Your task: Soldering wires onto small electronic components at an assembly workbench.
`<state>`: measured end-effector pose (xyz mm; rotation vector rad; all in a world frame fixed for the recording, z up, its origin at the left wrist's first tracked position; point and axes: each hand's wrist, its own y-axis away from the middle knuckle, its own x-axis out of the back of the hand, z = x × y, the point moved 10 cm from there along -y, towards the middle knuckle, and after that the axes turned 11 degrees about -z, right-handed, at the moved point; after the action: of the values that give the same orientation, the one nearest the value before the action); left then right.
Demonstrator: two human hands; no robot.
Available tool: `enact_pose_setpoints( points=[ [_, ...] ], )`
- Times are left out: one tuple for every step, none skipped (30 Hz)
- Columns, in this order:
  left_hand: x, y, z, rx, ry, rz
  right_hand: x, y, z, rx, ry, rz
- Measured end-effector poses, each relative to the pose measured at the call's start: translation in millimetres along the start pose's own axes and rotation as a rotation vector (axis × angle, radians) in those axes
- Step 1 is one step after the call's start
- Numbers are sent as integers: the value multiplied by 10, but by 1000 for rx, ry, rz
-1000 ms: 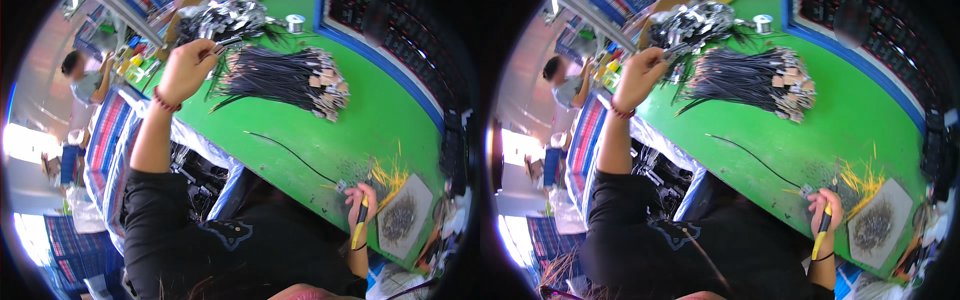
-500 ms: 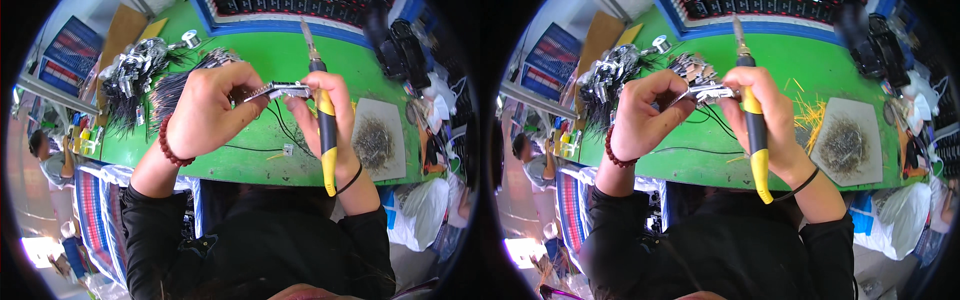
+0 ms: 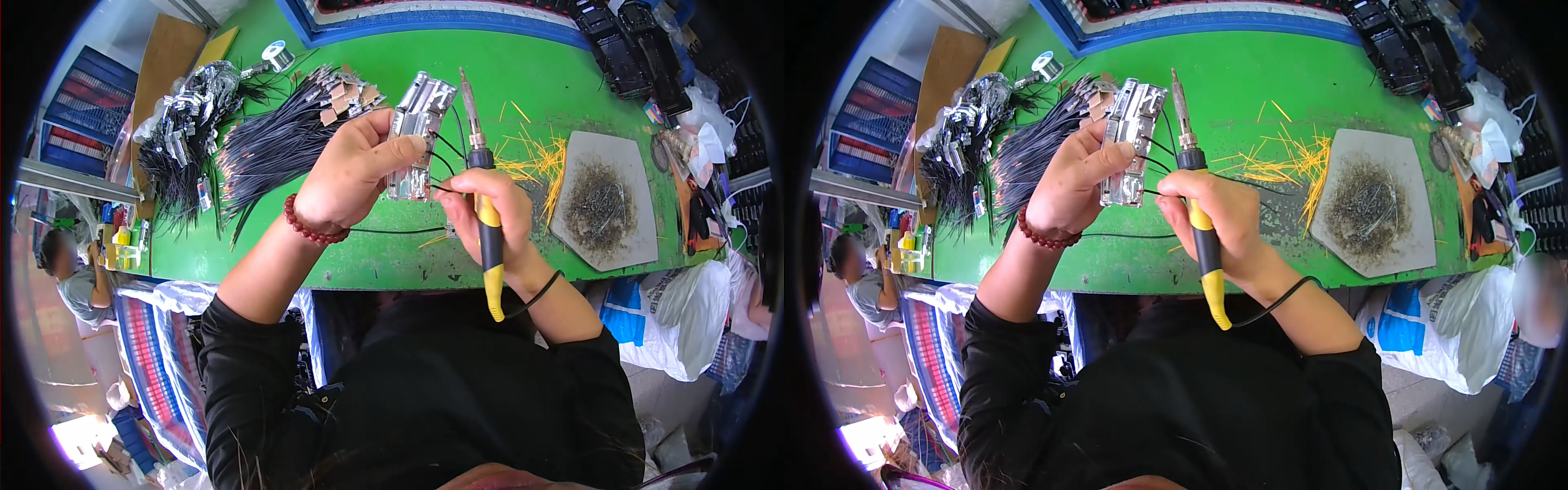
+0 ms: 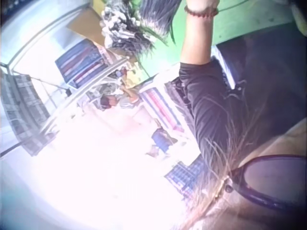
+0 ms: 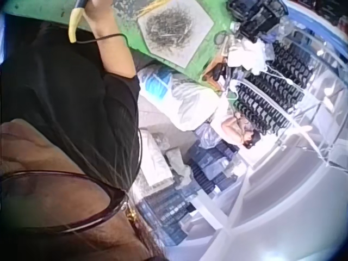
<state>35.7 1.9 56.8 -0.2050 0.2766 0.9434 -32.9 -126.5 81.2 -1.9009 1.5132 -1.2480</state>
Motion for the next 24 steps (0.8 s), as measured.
enact_pose_setpoints(
  points=[
    [4, 23, -12, -22, 82, -3, 25, -3, 6, 13, -39, 8],
    [130, 25, 64, -63, 57, 46, 76, -23, 37, 26, -74, 20],
    [252, 39, 235, -169, 37, 79, 137, -25, 111, 14, -32, 18],
    [414, 48, 363, -178, 9, 119, 202, 1, 245, -45, 38, 12],
    [454, 66, 578, -273, -42, 146, 267, 36, 418, -139, 9, -32],
    [576, 105, 691, -331, -100, 147, 293, 77, 573, -231, -26, -80],
    [696, 170, 733, -331, -223, 254, 309, 104, 638, -219, 35, -86],
    [830, 259, 683, -328, -267, 377, 294, 146, 695, -210, 94, -92],
    [1075, 404, 524, -256, -383, 426, 237, 175, 698, -260, 112, -152],
    [1318, 582, 335, -180, -502, 476, 154, 230, 688, -212, 203, -244],
    [1386, 711, 159, -91, -635, 533, 60, 316, 691, -169, 299, -337],
    [1520, 892, -72, -15, -716, 569, -13, 381, 692, -183, 299, -369],
    [1705, 1095, -266, 95, -947, 628, -63, 445, 692, -203, 303, -393],
    [1661, 1201, -375, 107, -866, 705, -102, 512, 707, -227, 309, -418],
    [1678, 1319, -431, 121, -893, 764, -153, 580, 726, -264, 332, -499],
    [1706, 1439, -487, 134, -921, 823, -215, 670, 715, -275, 322, -510],
    [1719, 1483, -539, 161, -951, 820, -213, 782, 816, -420, 186, -408],
    [1687, 1494, -557, 202, -1045, 806, -203, 895, 906, -560, 50, -302],
    [1649, 1492, -565, 241, -1139, 791, -259, 962, 923, -628, -51, -296],
    [1603, 1457, -517, 324, -1329, 787, -307, 968, 927, -636, -52, -298],
    [1345, 1342, -300, 181, -1658, 781, -341, 984, 941, -650, -109, -260],
    [1006, 1199, -143, 16, -1980, 754, -364, 1000, 956, -663, -163, -221],
    [911, 1106, -104, 20, -1901, 744, -401, 1026, 969, -672, -159, -222],
    [762, 960, -140, -66, -1764, 622, -418, 1007, 938, -643, -203, -215]
  ],
)
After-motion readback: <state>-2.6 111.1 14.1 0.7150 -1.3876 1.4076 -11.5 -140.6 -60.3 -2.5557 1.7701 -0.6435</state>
